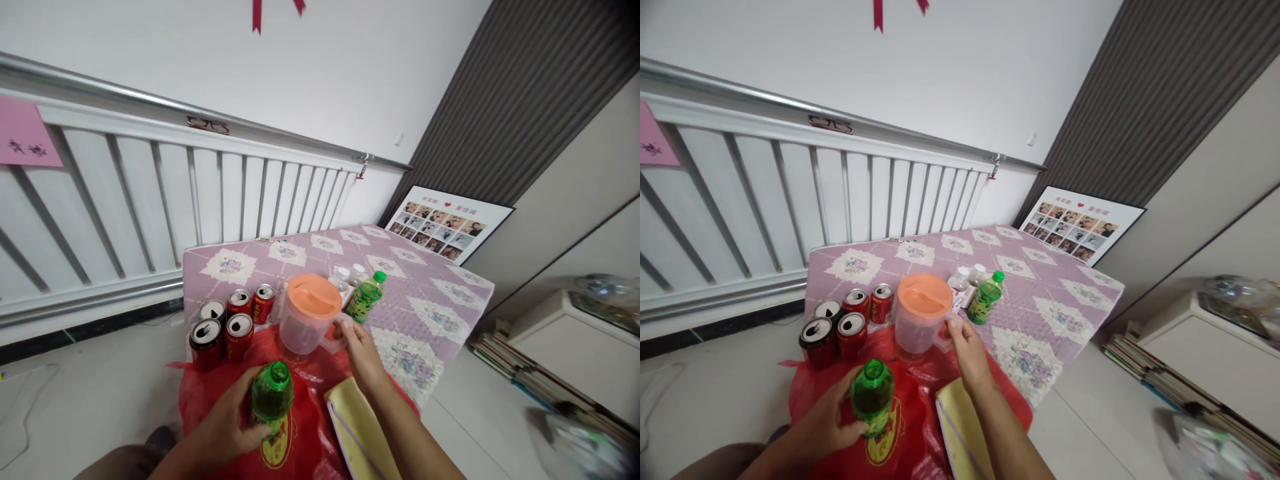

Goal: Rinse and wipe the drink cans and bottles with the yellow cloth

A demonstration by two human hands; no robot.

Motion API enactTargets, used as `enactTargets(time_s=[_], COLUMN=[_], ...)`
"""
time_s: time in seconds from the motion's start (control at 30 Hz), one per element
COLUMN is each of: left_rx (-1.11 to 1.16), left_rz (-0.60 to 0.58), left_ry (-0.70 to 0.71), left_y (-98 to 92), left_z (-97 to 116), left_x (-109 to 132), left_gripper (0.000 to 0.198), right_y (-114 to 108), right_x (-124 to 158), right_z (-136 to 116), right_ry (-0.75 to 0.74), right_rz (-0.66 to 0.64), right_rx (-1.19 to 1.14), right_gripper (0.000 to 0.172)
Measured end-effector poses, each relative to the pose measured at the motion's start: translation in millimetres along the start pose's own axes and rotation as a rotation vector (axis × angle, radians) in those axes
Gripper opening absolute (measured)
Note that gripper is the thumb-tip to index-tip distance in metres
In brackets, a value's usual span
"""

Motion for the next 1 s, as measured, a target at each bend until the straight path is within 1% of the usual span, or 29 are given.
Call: enactTargets(time_s=[0.03, 0.1, 0.13, 0.17, 0.23, 0.27, 0.33, 0.37, 0.43, 0.5, 0.57, 0.7, 0.8, 0.87, 0.93, 1.0], left_rx=[-0.015, -0.041, -0.054, -0.065, -0.083, -0.091, -0.102, -0.104, -0.106, -0.118, -0.134, -0.116, -0.065, -0.041, -0.033, -0.03], left_rz=[0.013, 0.047, 0.085, 0.094, 0.12, 0.133, 0.163, 0.18, 0.215, 0.258, 0.288, 0.299, 0.311, 0.323, 0.327, 0.323], left_ry=[-0.005, -0.021, -0.034, -0.041, -0.041, -0.039, -0.032, -0.031, -0.036, -0.052, -0.074, -0.096, -0.102, -0.109, -0.119, -0.125], left_y=[-0.1, 0.1, -0.5, 0.0, 0.9, 1.4, 2.3, 2.9, 4.5, 6.3, 8.5, 13.1, 15.2, 15.9, 16.6, 17.4], left_z=[-2.6, -10.2, -14.4, -18.0, -21.9, -22.0, -18.9, -16.2, -10.3, -5.0, -0.9, 5.9, 10.7, 13.4, 15.8, 18.1], left_x=[1.1, 3.7, 5.0, 6.0, 7.3, 7.6, 8.3, 8.7, 9.9, 11.8, 13.8, 16.5, 16.8, 16.3, 15.8, 15.5], left_gripper=[0.07, 0.073, 0.075, 0.076, 0.076, 0.075, 0.072, 0.071, 0.071, 0.071, 0.068, 0.06, 0.06, 0.061, 0.062, 0.064], right_y=[-6.1, -26.9, -41.4, -57.9, -91.4, -107.0, -133.5, -143.6, -156.7, -162.0, -162.6, -155.7, -147.8, -143.6, -140.3, -137.3], right_x=[2.7, 9.1, 13.0, 17.5, 28.4, 34.5, 47.6, 54.1, 65.9, 75.2, 81.1, 82.2, 77.4, 74.0, 71.4, 69.5], right_z=[-4.8, -12.4, -14.5, -15.5, -14.0, -12.6, -5.6, -1.4, 8.7, 19.8, 30.1, 42.3, 47.1, 51.4, 56.4, 60.6], right_ry=[0.021, 0.057, 0.072, 0.08, 0.091, 0.075, 0.081, 0.08, 0.078, 0.076, 0.072, 0.056, 0.054, 0.068, 0.083, 0.083], right_rz=[-0.015, 0.023, 0.072, 0.13, 0.206, 0.222, 0.236, 0.232, 0.202, 0.157, 0.125, 0.064, -0.001, -0.034, -0.061, -0.083], right_rx=[0.005, 0.029, 0.052, 0.088, 0.183, 0.254, 0.311, 0.337, 0.396, 0.478, 0.575, 0.759, 0.863, 0.918, 0.956, 0.978], right_gripper=[0.039, 0.044, 0.048, 0.051, 0.052, 0.051, 0.049, 0.046, 0.039, 0.031, 0.029, 0.04, 0.047, 0.048, 0.045, 0.038])
Point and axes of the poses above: each hand's wrist, its own x-axis away from the middle knuckle, its own y-axis out of the palm, z = x × y, the point moved 4 cm from there along -x, towards the middle knuckle, and after that the axes turned 13 degrees about -x, right-handed, at the moved point
